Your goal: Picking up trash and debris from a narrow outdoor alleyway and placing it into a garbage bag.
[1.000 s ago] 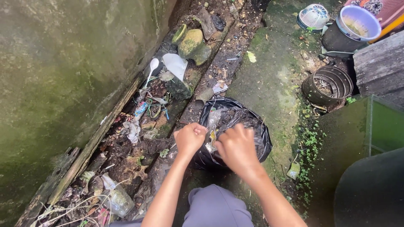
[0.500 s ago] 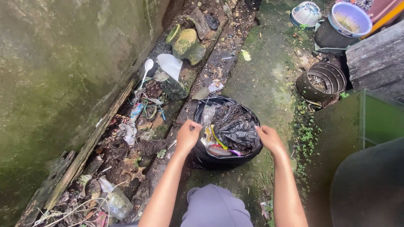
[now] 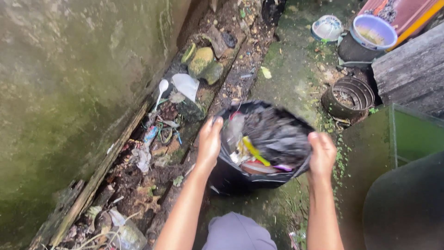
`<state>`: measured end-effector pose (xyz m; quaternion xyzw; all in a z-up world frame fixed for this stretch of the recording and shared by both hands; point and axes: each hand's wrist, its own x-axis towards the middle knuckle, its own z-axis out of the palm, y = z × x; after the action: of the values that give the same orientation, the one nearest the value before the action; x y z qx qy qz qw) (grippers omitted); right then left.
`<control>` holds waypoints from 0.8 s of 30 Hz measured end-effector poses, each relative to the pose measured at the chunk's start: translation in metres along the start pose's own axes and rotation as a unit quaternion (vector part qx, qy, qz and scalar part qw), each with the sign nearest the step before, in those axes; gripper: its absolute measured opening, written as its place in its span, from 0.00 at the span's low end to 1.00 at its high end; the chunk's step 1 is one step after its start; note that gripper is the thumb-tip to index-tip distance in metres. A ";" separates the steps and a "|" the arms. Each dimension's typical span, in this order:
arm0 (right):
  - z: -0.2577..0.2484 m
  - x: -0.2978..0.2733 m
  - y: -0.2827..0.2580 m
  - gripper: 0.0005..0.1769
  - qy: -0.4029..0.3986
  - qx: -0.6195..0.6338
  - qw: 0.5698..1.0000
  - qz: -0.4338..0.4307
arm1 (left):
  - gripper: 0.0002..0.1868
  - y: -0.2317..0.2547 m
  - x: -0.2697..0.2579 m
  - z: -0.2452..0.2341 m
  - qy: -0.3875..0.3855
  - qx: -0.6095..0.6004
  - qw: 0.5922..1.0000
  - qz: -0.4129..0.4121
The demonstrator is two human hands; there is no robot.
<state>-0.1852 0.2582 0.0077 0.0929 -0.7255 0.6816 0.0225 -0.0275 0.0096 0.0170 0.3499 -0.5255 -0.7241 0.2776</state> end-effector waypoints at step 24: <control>-0.003 -0.014 0.069 0.15 -0.035 -0.097 0.994 -0.022 | 0.25 -0.058 0.012 -0.004 -0.078 0.368 0.926 -0.030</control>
<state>-0.1836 0.2662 -0.0620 0.1299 -0.7865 0.6034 0.0214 -0.0337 0.0153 -0.0422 0.3856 -0.7644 -0.5126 0.0651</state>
